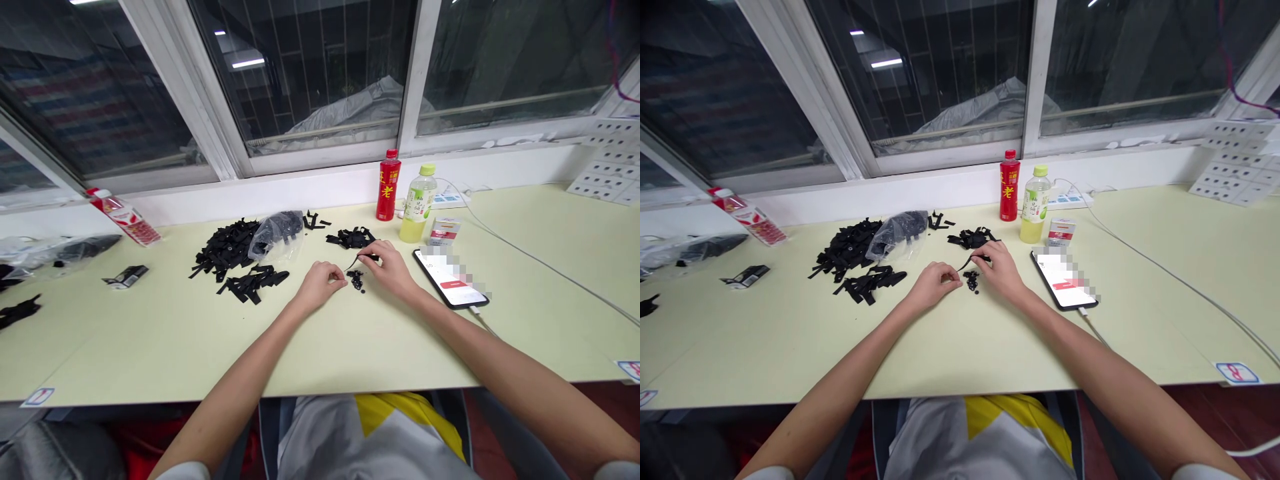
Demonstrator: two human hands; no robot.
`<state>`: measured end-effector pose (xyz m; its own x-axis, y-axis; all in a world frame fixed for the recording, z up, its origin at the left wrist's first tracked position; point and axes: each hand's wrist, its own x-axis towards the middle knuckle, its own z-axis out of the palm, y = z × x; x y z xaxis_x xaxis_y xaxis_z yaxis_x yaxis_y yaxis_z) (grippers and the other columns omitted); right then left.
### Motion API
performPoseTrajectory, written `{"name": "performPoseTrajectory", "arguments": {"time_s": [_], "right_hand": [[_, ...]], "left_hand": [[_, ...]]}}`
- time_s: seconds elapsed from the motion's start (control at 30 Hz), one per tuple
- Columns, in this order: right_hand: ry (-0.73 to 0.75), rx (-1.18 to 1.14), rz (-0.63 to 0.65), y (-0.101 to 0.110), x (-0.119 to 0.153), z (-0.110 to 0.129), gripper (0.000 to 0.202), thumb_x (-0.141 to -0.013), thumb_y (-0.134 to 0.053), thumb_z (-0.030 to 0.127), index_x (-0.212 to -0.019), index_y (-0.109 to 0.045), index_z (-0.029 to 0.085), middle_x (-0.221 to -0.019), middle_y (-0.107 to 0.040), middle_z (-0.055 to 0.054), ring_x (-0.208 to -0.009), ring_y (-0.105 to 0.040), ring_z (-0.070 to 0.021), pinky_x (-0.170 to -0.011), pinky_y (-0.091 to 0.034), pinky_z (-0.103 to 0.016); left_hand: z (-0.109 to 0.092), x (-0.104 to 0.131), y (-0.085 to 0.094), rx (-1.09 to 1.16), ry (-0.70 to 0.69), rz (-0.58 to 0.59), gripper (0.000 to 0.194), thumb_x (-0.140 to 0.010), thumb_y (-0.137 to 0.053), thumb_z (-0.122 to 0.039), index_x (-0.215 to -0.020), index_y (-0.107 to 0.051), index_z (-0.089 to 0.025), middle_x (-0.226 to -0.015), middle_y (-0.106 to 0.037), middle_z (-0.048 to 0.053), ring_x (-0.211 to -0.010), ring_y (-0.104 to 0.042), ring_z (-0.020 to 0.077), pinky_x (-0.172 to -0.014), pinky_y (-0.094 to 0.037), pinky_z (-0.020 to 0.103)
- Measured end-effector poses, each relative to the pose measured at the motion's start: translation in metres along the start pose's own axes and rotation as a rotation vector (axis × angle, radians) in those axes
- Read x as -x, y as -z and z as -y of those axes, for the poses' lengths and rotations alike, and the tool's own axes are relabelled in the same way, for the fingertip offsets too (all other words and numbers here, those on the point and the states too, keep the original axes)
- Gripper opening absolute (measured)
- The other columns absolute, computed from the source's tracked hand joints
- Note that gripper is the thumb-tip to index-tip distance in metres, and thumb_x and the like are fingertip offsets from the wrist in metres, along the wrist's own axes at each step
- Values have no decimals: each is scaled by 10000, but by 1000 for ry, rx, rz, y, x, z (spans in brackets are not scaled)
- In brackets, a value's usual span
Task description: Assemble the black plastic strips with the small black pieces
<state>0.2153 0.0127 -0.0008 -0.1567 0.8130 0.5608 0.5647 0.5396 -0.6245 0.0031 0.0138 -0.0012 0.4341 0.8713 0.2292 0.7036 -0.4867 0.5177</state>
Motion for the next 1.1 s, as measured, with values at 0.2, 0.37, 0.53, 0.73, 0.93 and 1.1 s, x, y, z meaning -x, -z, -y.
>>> {"name": "performPoseTrajectory", "arguments": {"time_s": [0.2, 0.37, 0.53, 0.73, 0.93, 1.1], "right_hand": [[-3, 3, 3, -1, 1, -2, 160, -931, -539, 298, -880, -672, 225, -926, -677, -61, -951, -550, -244, -850, -432, -370], [-17, 2, 22, -3, 1, -2, 166, -924, -536, 303, -870, -672, 225, -919, -673, -61, -951, -553, -241, -849, -434, -372], [-20, -45, 121, -3, 2, 3, 146, -907, -557, 305, -855, -662, 219, -898, -682, -49, -913, -575, -220, -820, -443, -352], [-86, -223, 265, 0, 5, 12, 141, -854, -635, 341, -829, -655, 204, -841, -682, -25, -823, -606, -187, -733, -453, -308], [-69, -302, 361, 4, 4, 15, 178, -860, -621, 346, -882, -729, 207, -872, -711, -30, -821, -637, -187, -767, -477, -310], [-25, -361, 445, 8, 4, 18, 227, -881, -602, 359, -928, -769, 212, -903, -709, -43, -834, -638, -187, -778, -474, -305]], "left_hand": [[3, -2, 1, 52, 76, 2, 169, -782, -717, -349, -813, -696, -185, -832, -703, 41, -821, -605, 216, -729, -433, 326], [4, 0, 1, -14, 40, 43, 181, -831, -660, -359, -800, -683, -181, -838, -684, 64, -889, -583, 245, -767, -431, 344], [7, 3, -2, -55, -19, 24, 207, -916, -558, -370, -883, -626, -177, -892, -650, 73, -932, -543, 247, -800, -430, 351], [9, 2, 2, -56, -23, -16, 236, -962, -438, -317, -901, -610, -168, -932, -656, 94, -938, -559, 246, -820, -441, 358], [3, -3, 6, 257, 92, -39, 219, -863, -577, -331, -818, -732, -183, -882, -739, 69, -835, -656, 215, -785, -489, 330], [2, -4, 7, 568, 238, -75, 278, -785, -668, -417, -817, -779, -163, -890, -770, 83, -845, -679, 222, -827, -507, 349]]}}
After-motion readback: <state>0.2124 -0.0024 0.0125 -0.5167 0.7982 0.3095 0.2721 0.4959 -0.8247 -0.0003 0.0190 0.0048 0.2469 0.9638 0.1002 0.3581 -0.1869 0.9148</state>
